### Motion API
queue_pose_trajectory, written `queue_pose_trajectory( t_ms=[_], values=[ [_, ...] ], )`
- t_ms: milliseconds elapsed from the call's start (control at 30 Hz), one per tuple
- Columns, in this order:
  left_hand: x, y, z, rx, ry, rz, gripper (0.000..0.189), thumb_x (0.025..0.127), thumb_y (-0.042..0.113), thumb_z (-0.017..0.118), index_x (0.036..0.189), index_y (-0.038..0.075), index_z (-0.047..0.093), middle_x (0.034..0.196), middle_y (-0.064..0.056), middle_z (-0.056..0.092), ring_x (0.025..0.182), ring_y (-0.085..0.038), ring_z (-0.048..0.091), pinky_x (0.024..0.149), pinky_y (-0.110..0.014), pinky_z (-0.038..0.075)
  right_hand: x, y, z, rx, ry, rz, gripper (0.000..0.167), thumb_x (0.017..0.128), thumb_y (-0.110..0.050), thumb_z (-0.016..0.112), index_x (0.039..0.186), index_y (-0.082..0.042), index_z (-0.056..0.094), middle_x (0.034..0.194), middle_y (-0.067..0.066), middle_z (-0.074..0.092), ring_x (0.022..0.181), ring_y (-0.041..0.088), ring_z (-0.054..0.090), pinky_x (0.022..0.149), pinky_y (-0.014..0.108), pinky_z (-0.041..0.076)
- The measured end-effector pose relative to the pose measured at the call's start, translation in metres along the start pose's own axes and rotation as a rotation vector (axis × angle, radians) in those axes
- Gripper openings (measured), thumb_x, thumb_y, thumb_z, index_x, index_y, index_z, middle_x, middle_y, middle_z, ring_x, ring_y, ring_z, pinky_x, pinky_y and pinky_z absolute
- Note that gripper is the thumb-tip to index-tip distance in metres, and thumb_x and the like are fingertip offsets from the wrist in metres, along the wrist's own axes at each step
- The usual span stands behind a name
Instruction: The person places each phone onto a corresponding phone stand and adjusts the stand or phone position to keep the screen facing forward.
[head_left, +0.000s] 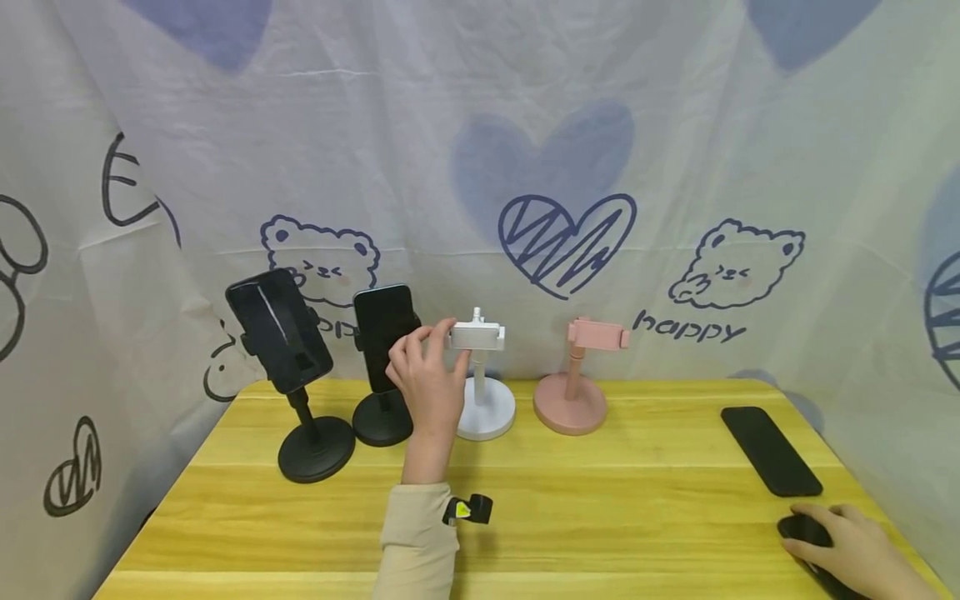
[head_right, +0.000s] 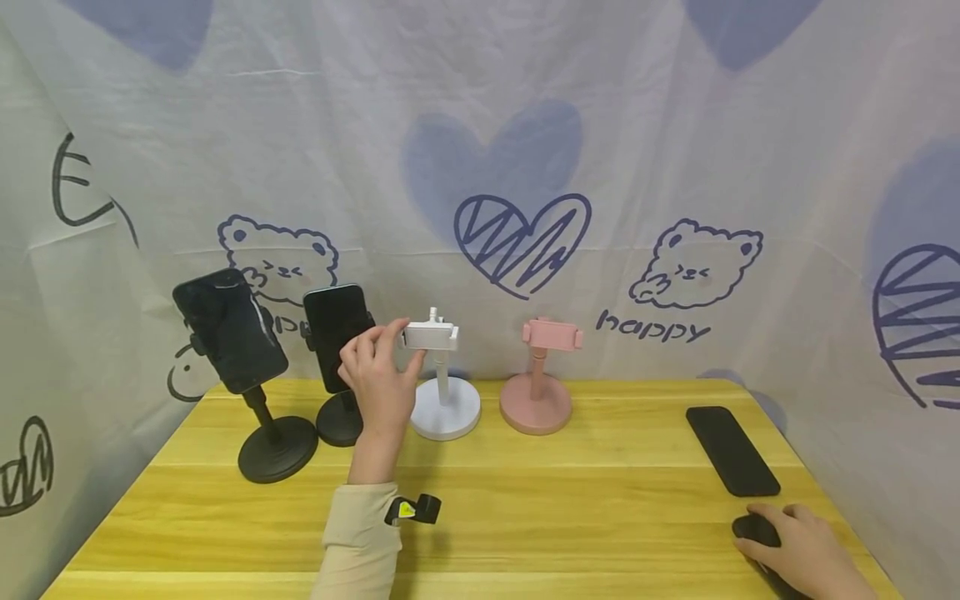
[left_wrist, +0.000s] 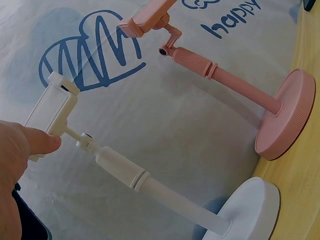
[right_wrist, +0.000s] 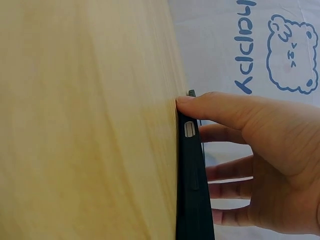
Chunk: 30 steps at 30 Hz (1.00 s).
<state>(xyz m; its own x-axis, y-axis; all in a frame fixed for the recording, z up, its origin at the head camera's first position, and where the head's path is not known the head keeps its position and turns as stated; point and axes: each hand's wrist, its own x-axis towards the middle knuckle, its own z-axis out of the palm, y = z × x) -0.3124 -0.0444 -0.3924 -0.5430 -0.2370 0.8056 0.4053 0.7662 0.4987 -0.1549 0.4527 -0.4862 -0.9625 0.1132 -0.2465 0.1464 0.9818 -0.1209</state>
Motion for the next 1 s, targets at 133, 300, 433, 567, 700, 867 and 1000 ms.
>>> queue_pose_trajectory(
  t_ms=[133, 300, 433, 567, 700, 867, 1000],
  values=[
    [0.001, -0.001, 0.0, 0.0, 0.005, 0.003, 0.039, 0.08, 0.022, 0.08, 0.117, 0.018, 0.066, 0.115, -0.012, 0.058, 0.111, -0.033, 0.042, 0.091, -0.053, 0.031, 0.0, -0.002, -0.002, 0.018, 0.012, 0.007, 0.088, 0.08, -0.066, 0.063, 0.126, 0.008, 0.055, 0.106, 0.045, 0.051, 0.09, 0.056, 0.056, 0.073, 0.062, 0.047],
    [0.0, -0.001, 0.0, -0.004, 0.011, 0.009, 0.039, 0.08, 0.022, 0.08, 0.116, 0.017, 0.066, 0.115, -0.012, 0.058, 0.11, -0.033, 0.042, 0.089, -0.053, 0.032, -0.002, -0.006, -0.003, 0.027, 0.027, -0.009, 0.084, 0.079, -0.065, 0.065, 0.125, 0.005, 0.057, 0.107, 0.043, 0.052, 0.092, 0.056, 0.055, 0.073, 0.061, 0.047],
    [0.0, -0.002, 0.0, 0.0, 0.008, 0.006, 0.039, 0.08, 0.022, 0.081, 0.116, 0.018, 0.066, 0.115, -0.012, 0.058, 0.11, -0.032, 0.042, 0.089, -0.053, 0.032, -0.002, -0.007, -0.003, 0.027, 0.047, -0.02, 0.081, 0.079, -0.062, 0.067, 0.124, 0.004, 0.059, 0.107, 0.041, 0.054, 0.092, 0.054, 0.056, 0.073, 0.061, 0.047],
    [0.0, -0.002, 0.0, -0.002, 0.006, 0.003, 0.04, 0.079, 0.021, 0.081, 0.116, 0.018, 0.066, 0.115, -0.011, 0.058, 0.11, -0.032, 0.042, 0.091, -0.053, 0.031, 0.0, -0.007, -0.001, 0.027, 0.079, -0.03, 0.079, 0.077, -0.062, 0.07, 0.122, 0.002, 0.061, 0.106, 0.039, 0.056, 0.091, 0.052, 0.057, 0.072, 0.061, 0.047],
    [0.0, -0.002, 0.0, -0.012, -0.006, -0.004, 0.039, 0.08, 0.021, 0.08, 0.116, 0.018, 0.066, 0.115, -0.011, 0.058, 0.111, -0.032, 0.041, 0.092, -0.054, 0.03, 0.001, -0.006, 0.0, 0.034, 0.115, -0.044, 0.076, 0.075, -0.061, 0.071, 0.12, -0.001, 0.063, 0.106, 0.038, 0.057, 0.091, 0.051, 0.057, 0.071, 0.061, 0.047],
    [0.0, -0.002, 0.0, -0.017, -0.016, -0.012, 0.039, 0.081, 0.022, 0.08, 0.117, 0.019, 0.065, 0.116, -0.011, 0.057, 0.113, -0.033, 0.041, 0.093, -0.054, 0.03, 0.0, -0.008, -0.002, 0.045, 0.119, -0.031, 0.076, 0.075, -0.061, 0.072, 0.12, 0.0, 0.062, 0.106, 0.04, 0.056, 0.091, 0.051, 0.057, 0.071, 0.061, 0.047],
    [0.0, -0.002, -0.001, -0.019, -0.016, -0.01, 0.04, 0.081, 0.021, 0.08, 0.117, 0.019, 0.065, 0.116, -0.012, 0.057, 0.113, -0.033, 0.041, 0.094, -0.055, 0.03, -0.004, -0.012, -0.005, 0.05, 0.134, -0.022, 0.075, 0.076, -0.058, 0.073, 0.12, 0.002, 0.061, 0.104, 0.041, 0.054, 0.087, 0.049, 0.057, 0.071, 0.06, 0.048]
  ],
)
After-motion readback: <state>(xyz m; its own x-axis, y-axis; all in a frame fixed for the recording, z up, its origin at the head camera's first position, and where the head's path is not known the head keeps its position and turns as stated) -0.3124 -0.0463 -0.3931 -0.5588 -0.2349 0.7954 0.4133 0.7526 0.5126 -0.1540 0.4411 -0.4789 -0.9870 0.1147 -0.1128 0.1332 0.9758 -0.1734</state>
